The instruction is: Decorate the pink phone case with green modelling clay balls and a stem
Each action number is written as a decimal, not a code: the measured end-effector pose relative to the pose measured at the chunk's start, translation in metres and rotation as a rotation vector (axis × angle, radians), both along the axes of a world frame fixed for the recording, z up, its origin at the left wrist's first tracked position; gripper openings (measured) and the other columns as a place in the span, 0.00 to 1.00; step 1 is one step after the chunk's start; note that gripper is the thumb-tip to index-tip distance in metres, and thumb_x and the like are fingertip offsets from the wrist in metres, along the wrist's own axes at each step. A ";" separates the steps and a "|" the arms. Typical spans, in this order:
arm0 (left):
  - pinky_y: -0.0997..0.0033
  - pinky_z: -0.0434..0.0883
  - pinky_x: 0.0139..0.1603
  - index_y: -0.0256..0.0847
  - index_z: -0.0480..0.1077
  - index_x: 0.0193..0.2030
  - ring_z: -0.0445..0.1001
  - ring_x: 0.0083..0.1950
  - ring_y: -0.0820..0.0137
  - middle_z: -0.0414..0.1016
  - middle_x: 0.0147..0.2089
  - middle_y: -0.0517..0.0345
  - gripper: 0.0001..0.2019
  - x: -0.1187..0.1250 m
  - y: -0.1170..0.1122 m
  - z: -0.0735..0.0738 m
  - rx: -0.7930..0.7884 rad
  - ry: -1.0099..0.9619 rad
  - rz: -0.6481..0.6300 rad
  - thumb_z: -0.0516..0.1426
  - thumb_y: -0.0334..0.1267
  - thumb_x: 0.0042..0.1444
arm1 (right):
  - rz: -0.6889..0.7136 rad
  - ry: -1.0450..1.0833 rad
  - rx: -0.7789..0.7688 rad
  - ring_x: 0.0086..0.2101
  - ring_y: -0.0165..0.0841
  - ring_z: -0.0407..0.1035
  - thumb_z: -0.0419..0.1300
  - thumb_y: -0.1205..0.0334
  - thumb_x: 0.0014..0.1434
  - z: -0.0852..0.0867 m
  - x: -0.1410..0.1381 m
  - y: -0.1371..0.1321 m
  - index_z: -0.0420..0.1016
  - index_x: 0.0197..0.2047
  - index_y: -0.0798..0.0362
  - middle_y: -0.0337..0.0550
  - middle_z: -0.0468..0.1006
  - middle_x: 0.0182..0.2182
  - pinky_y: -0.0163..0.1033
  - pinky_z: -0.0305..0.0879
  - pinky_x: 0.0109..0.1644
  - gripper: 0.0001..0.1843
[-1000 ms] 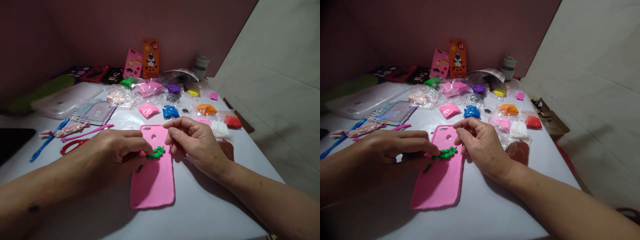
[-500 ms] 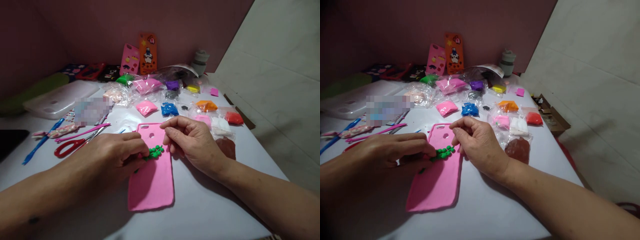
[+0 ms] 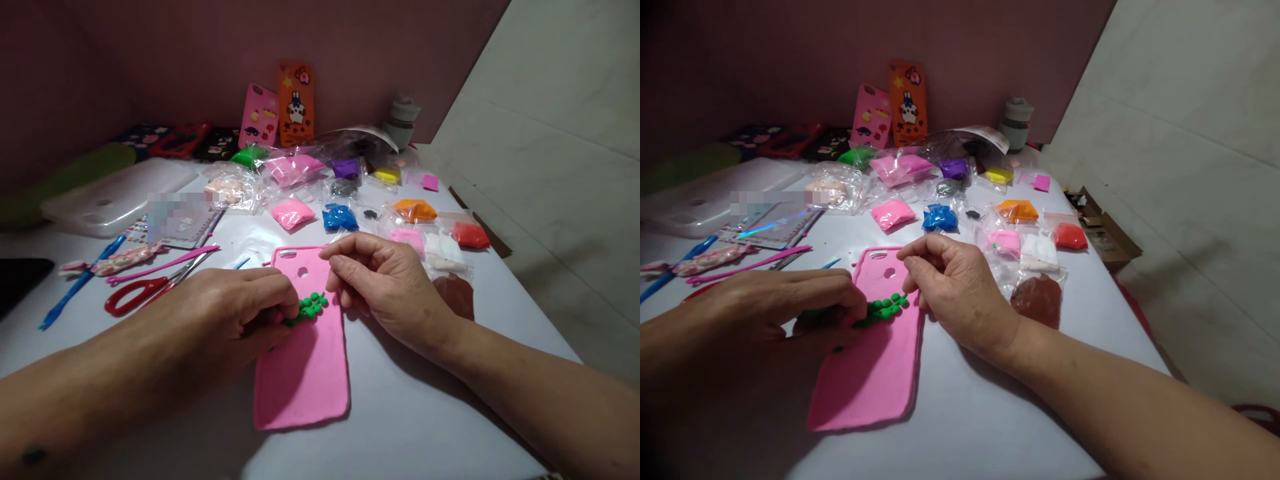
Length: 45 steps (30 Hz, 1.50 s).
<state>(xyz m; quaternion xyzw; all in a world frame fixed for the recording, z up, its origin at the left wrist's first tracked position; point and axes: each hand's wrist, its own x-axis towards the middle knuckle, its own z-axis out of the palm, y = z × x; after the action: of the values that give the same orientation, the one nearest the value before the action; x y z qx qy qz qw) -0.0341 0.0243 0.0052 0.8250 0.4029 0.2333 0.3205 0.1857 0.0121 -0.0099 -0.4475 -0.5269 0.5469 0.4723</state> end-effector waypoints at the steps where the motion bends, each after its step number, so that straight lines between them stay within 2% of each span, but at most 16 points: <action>1: 0.77 0.59 0.28 0.45 0.77 0.30 0.68 0.26 0.75 0.76 0.27 0.66 0.08 0.000 0.000 0.007 0.014 0.078 -0.113 0.60 0.32 0.58 | -0.002 0.000 -0.003 0.20 0.23 0.67 0.63 0.66 0.64 0.000 0.000 0.000 0.77 0.37 0.53 0.33 0.77 0.24 0.29 0.64 0.22 0.03; 3: 0.77 0.59 0.27 0.46 0.78 0.30 0.68 0.25 0.74 0.76 0.27 0.65 0.10 0.000 0.000 0.016 0.055 0.168 -0.157 0.58 0.33 0.61 | -0.003 0.000 -0.004 0.20 0.23 0.67 0.63 0.66 0.64 0.000 0.000 0.000 0.77 0.37 0.53 0.33 0.77 0.24 0.29 0.63 0.21 0.03; 5: 0.76 0.59 0.27 0.46 0.79 0.30 0.68 0.25 0.74 0.76 0.27 0.64 0.12 0.000 0.001 0.018 0.087 0.210 -0.134 0.56 0.35 0.62 | -0.006 -0.002 -0.006 0.19 0.23 0.67 0.63 0.66 0.64 -0.001 0.000 0.000 0.78 0.38 0.53 0.33 0.77 0.24 0.29 0.63 0.21 0.03; 13: 0.77 0.60 0.27 0.44 0.78 0.31 0.71 0.27 0.73 0.78 0.28 0.62 0.11 -0.002 0.002 0.010 0.155 0.208 -0.188 0.57 0.32 0.63 | 0.011 -0.008 0.008 0.20 0.23 0.67 0.63 0.64 0.65 -0.001 0.000 0.000 0.77 0.37 0.53 0.33 0.76 0.24 0.30 0.62 0.22 0.04; 17: 0.78 0.61 0.27 0.44 0.79 0.30 0.72 0.26 0.74 0.79 0.28 0.63 0.12 0.001 0.004 0.013 0.125 0.184 -0.178 0.56 0.31 0.61 | 0.001 -0.019 0.015 0.20 0.23 0.66 0.63 0.63 0.65 -0.001 0.000 0.000 0.78 0.37 0.53 0.34 0.77 0.24 0.30 0.61 0.21 0.04; 20: 0.78 0.62 0.25 0.45 0.80 0.32 0.72 0.24 0.73 0.80 0.27 0.64 0.11 0.002 0.003 0.020 0.050 0.121 -0.137 0.57 0.34 0.61 | -0.002 -0.004 0.016 0.20 0.24 0.66 0.64 0.63 0.65 -0.001 0.001 0.000 0.78 0.37 0.52 0.34 0.77 0.24 0.30 0.61 0.21 0.04; 23: 0.80 0.61 0.25 0.46 0.80 0.36 0.69 0.25 0.76 0.77 0.26 0.67 0.09 -0.003 0.002 0.027 -0.049 -0.024 0.005 0.58 0.39 0.64 | -0.013 0.009 0.000 0.20 0.24 0.67 0.64 0.63 0.64 -0.001 0.000 -0.001 0.78 0.38 0.52 0.34 0.77 0.24 0.30 0.63 0.22 0.03; 26: 0.80 0.67 0.29 0.48 0.79 0.42 0.72 0.30 0.73 0.76 0.29 0.65 0.06 -0.007 0.001 0.032 -0.252 -0.178 0.074 0.59 0.39 0.64 | -0.035 -0.011 0.018 0.21 0.25 0.68 0.64 0.63 0.65 0.001 0.000 -0.004 0.79 0.40 0.52 0.34 0.78 0.25 0.31 0.62 0.22 0.03; 29: 0.73 0.77 0.37 0.45 0.79 0.43 0.79 0.37 0.67 0.79 0.34 0.58 0.06 -0.005 0.001 0.033 -0.537 -0.472 0.034 0.61 0.33 0.61 | -0.056 -0.067 0.091 0.23 0.26 0.69 0.64 0.63 0.66 0.003 0.000 -0.007 0.80 0.41 0.52 0.35 0.78 0.26 0.32 0.65 0.26 0.03; 32: 0.73 0.80 0.36 0.42 0.80 0.42 0.80 0.36 0.68 0.80 0.35 0.56 0.04 0.000 0.000 0.031 -0.750 -0.682 0.020 0.65 0.29 0.61 | -0.069 -0.116 0.161 0.24 0.27 0.69 0.64 0.63 0.66 0.006 0.000 -0.010 0.81 0.41 0.51 0.35 0.78 0.26 0.35 0.68 0.28 0.03; 35: 0.76 0.80 0.32 0.40 0.81 0.42 0.81 0.32 0.71 0.84 0.37 0.55 0.05 0.000 0.002 0.027 -0.883 -0.746 -0.038 0.69 0.34 0.61 | -0.067 -0.138 0.211 0.25 0.28 0.70 0.63 0.63 0.66 0.009 -0.001 -0.014 0.81 0.42 0.50 0.36 0.78 0.27 0.36 0.69 0.30 0.04; 38: 0.79 0.77 0.22 0.38 0.82 0.40 0.80 0.25 0.72 0.86 0.38 0.52 0.09 -0.001 0.004 0.023 -1.010 -0.783 -0.106 0.70 0.42 0.61 | -0.065 -0.122 0.276 0.28 0.29 0.72 0.62 0.64 0.67 0.012 -0.003 -0.018 0.81 0.43 0.52 0.37 0.79 0.28 0.36 0.70 0.33 0.05; 42: 0.82 0.71 0.15 0.36 0.82 0.37 0.75 0.20 0.74 0.83 0.32 0.53 0.17 0.001 0.004 0.021 -1.039 -0.842 -0.062 0.71 0.50 0.58 | -0.045 -0.135 0.477 0.29 0.30 0.73 0.63 0.64 0.68 0.014 -0.006 -0.023 0.79 0.48 0.52 0.38 0.78 0.29 0.36 0.71 0.32 0.06; 45: 0.86 0.67 0.18 0.36 0.81 0.34 0.67 0.19 0.81 0.72 0.22 0.63 0.17 0.005 0.000 0.019 -1.020 -0.861 0.038 0.75 0.48 0.52 | -0.070 -0.244 0.759 0.29 0.30 0.71 0.68 0.66 0.64 0.013 -0.011 -0.026 0.77 0.50 0.53 0.38 0.77 0.30 0.36 0.71 0.32 0.11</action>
<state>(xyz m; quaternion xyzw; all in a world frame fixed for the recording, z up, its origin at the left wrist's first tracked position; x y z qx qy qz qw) -0.0292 0.0244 0.0242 0.3961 0.3133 0.3273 0.7987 0.1744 -0.0141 0.0036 -0.3203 -0.7281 0.2398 0.5565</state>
